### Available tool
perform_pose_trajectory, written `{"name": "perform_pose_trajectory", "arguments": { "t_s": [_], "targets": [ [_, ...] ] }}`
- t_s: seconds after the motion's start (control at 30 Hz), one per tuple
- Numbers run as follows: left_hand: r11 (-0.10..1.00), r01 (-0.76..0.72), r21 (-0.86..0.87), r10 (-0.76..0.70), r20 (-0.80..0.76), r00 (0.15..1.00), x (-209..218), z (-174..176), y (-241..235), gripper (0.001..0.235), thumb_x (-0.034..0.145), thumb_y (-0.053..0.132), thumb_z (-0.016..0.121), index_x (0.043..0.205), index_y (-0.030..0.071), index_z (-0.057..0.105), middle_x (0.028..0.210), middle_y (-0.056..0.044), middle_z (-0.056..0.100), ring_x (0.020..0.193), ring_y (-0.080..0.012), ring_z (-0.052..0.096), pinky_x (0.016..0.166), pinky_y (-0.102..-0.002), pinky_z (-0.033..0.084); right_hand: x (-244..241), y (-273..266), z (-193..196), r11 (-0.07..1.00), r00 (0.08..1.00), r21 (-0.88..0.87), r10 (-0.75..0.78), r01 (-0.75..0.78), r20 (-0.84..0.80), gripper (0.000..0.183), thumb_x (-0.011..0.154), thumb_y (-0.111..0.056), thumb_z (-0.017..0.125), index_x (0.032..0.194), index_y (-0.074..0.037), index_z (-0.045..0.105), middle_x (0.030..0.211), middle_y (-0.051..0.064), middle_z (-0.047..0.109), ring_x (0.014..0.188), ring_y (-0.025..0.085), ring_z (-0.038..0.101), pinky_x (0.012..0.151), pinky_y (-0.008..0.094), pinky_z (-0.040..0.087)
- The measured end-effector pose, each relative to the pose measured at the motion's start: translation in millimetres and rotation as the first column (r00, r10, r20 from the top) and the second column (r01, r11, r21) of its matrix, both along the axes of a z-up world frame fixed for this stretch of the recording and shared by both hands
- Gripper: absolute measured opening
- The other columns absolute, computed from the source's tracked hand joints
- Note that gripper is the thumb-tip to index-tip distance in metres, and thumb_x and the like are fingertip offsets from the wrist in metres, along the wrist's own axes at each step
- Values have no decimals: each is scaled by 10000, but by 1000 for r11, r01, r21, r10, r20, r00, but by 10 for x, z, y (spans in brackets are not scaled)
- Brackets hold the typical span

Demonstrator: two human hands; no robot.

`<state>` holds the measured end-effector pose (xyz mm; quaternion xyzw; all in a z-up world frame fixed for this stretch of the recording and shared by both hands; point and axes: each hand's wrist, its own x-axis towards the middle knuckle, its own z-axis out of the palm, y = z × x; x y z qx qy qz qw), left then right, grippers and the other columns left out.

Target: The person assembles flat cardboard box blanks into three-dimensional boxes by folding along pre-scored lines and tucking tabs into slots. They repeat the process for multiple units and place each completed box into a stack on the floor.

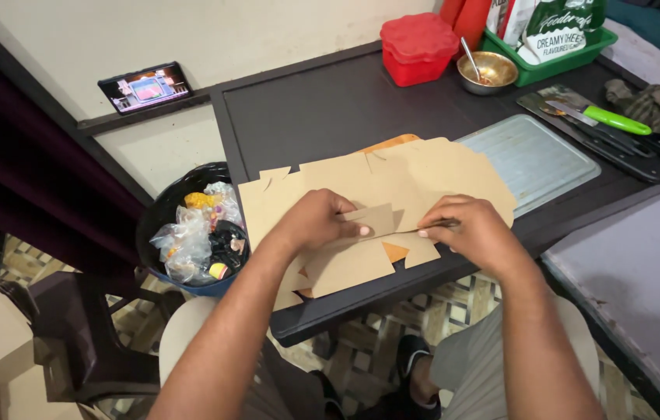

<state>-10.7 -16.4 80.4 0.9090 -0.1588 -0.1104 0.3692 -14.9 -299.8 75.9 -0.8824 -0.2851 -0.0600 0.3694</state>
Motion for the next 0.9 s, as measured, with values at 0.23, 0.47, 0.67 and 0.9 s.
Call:
{"name": "perform_pose_trajectory", "arguments": {
  "t_s": [0.23,0.47,0.67,0.9],
  "targets": [
    [977,-108,-182,97,-66,993,-63,-39,17,335,756,314,859,1029,122,829,812,-59,808,709,-140,741,728,-296,578,138,83,-99,949,870,-54,-306,310,-386,306,786,-213,872,1049,-79,793,787,68,661,739,191,571,686,346,500],
    [974,-119,-194,102,-94,990,-52,-37,26,336,741,306,870,1017,118,835,827,-65,814,735,-147,757,749,-296,580,81,349,-68,900,912,-169,-410,401,-24,792,634,-390,940,1311,-119,630,1099,62,638,975,241,653,839,393,529],
    [979,-125,-161,113,-85,990,-22,-41,14,338,734,315,879,1003,116,832,834,-73,812,739,-158,760,756,-298,581,86,378,-72,883,905,-220,-426,415,-5,724,646,-429,923,1261,-141,669,1187,59,636,1084,235,658,886,411,531],
    [982,-138,-132,125,-100,987,-23,-19,6,342,727,332,877,1001,132,840,833,-72,816,738,-158,761,757,-300,581,120,331,-99,877,898,-234,-439,420,-34,712,649,-416,930,1251,-135,674,1196,64,632,1105,236,650,907,404,527]
  ]
}}
